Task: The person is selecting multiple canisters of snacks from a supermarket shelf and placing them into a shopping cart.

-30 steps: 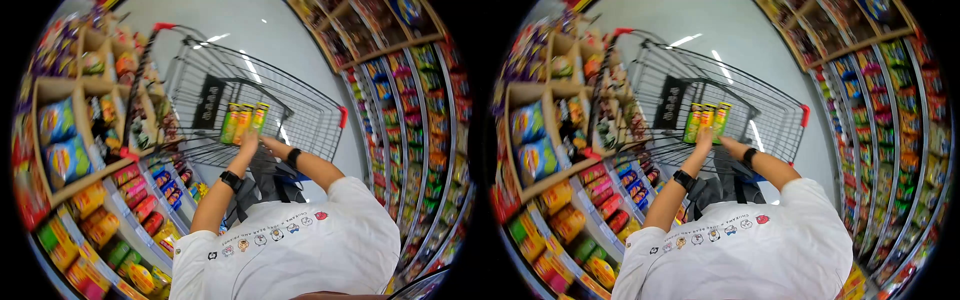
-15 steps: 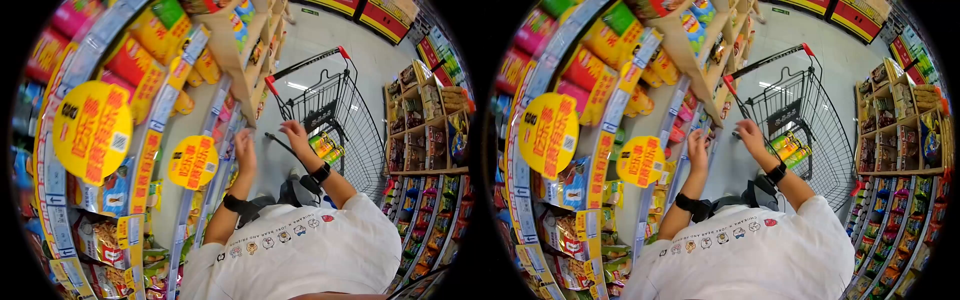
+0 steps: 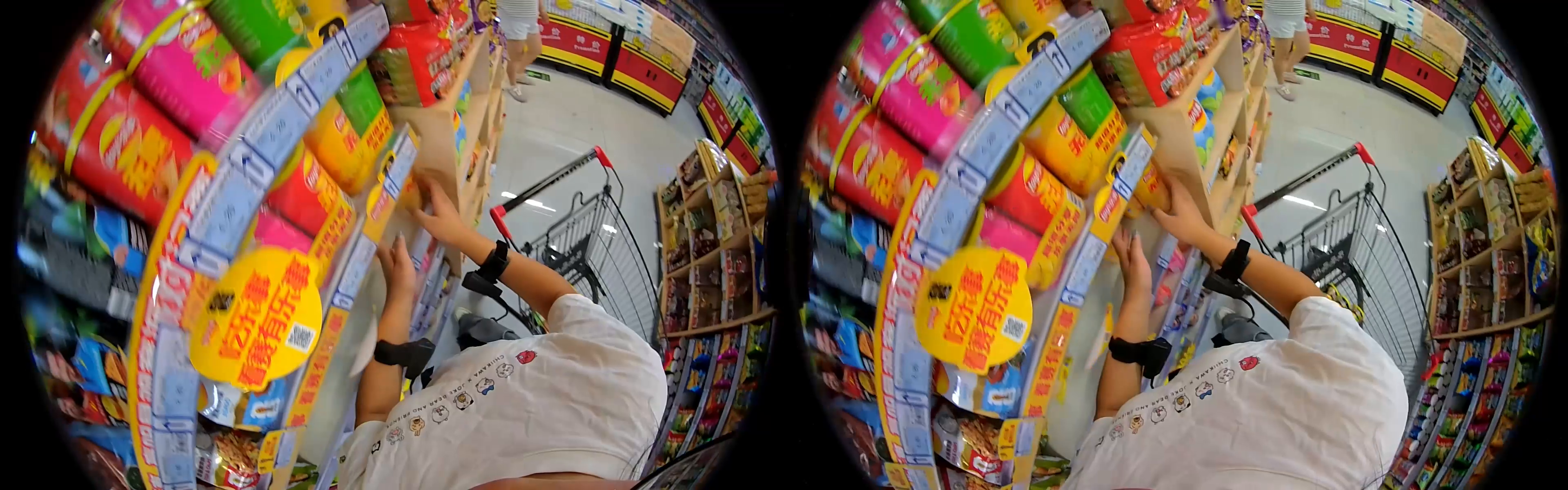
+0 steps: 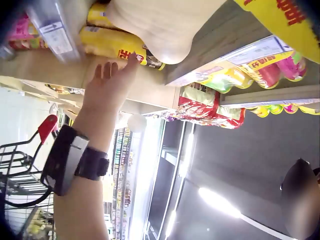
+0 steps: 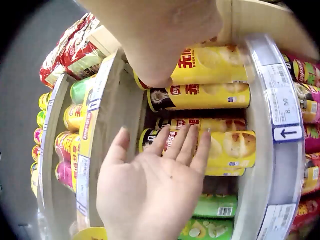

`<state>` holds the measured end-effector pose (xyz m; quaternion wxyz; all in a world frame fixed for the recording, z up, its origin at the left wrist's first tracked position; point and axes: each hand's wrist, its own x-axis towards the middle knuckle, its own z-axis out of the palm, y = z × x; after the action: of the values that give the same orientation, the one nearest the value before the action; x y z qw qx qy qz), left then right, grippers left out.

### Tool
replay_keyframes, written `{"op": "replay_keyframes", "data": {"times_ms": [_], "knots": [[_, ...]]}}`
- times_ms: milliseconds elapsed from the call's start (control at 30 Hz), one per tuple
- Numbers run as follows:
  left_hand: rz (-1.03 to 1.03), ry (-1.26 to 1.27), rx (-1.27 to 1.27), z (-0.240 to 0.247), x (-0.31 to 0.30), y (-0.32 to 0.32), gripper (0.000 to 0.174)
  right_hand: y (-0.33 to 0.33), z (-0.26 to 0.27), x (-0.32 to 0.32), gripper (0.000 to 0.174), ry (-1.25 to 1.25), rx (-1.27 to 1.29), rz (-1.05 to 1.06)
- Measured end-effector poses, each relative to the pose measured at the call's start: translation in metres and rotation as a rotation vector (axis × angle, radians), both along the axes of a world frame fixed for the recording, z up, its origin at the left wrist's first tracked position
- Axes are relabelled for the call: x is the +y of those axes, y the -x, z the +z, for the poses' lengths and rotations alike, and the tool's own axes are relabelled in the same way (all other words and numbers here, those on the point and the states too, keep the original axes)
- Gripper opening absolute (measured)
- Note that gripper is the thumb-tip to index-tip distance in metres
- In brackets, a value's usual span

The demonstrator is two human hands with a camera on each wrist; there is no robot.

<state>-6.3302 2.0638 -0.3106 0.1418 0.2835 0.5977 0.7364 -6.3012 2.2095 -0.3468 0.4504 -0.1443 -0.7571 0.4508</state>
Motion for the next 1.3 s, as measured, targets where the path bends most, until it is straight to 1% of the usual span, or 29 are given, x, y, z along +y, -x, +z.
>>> {"op": "replay_keyframes", "data": {"times_ms": [33,133,167,200,267,367,467,500,600,700,800,833,933,1000,1067,1133,1167,1200,1233,1300], "knots": [[0.060,0.037,-0.020,0.001,0.011,0.008,0.046,0.001,0.012,0.000,0.062,-0.055,-0.020,-0.029],[0.162,0.074,-0.020,0.001,0.039,0.034,0.044,0.011,0.027,0.009,0.068,0.016,-0.017,0.016],[0.185,0.080,-0.018,0.002,0.042,0.042,0.044,0.022,0.010,0.018,0.070,-0.032,0.013,0.023],[0.196,0.088,-0.016,0.003,0.038,0.046,0.043,0.022,0.016,0.019,0.072,-0.025,0.024,0.062],[0.201,0.098,-0.027,0.003,0.030,0.051,0.042,0.021,0.016,0.016,0.073,-0.088,-0.002,0.031],[0.207,0.114,-0.069,-0.003,0.010,0.050,0.041,0.019,0.019,0.012,0.072,-0.087,-0.106,-0.007],[0.189,0.132,-0.113,-0.010,-0.008,0.048,0.040,0.016,0.032,0.011,0.071,-0.027,-0.189,0.030],[0.183,0.137,-0.122,-0.012,-0.011,0.048,0.040,0.017,0.033,0.012,0.067,-0.049,-0.207,0.038],[0.144,0.140,-0.153,-0.018,-0.018,0.045,0.039,0.029,0.020,0.019,0.070,-0.013,-0.229,0.156],[0.072,0.143,-0.185,-0.022,-0.017,0.047,0.038,0.037,0.035,0.025,0.074,0.165,-0.099,0.272],[-0.011,0.153,-0.174,-0.021,-0.010,0.055,0.037,0.033,0.037,0.029,0.079,0.191,-0.138,0.391],[-0.043,0.169,-0.162,-0.023,-0.008,0.058,0.037,0.025,0.042,0.027,0.076,0.194,-0.160,0.402],[-0.135,0.231,-0.086,-0.031,-0.001,0.065,0.036,0.012,0.038,0.022,0.071,0.195,-0.111,0.464],[-0.182,0.281,-0.008,-0.040,0.001,0.068,0.036,0.007,0.031,0.021,0.064,0.191,0.026,0.549],[-0.228,0.336,0.109,-0.048,0.005,0.071,0.035,-0.003,0.022,0.021,0.064,0.001,0.067,0.514],[-0.251,0.357,0.192,-0.049,0.006,0.071,0.035,-0.012,0.025,0.017,0.071,-0.006,0.125,0.523],[-0.256,0.344,0.201,-0.047,0.006,0.068,0.035,-0.022,0.029,0.012,0.079,0.037,0.091,0.504],[-0.270,0.281,0.137,-0.044,0.010,0.066,0.035,-0.029,0.034,0.013,0.082,-0.001,0.110,0.498],[-0.328,0.134,-0.042,-0.033,0.014,0.059,0.036,-0.033,0.037,0.012,0.085,-0.036,0.131,0.499],[-0.359,-0.043,-0.280,-0.005,0.016,0.040,0.035,-0.037,0.038,0.008,0.089,-0.058,0.147,0.519]]}}
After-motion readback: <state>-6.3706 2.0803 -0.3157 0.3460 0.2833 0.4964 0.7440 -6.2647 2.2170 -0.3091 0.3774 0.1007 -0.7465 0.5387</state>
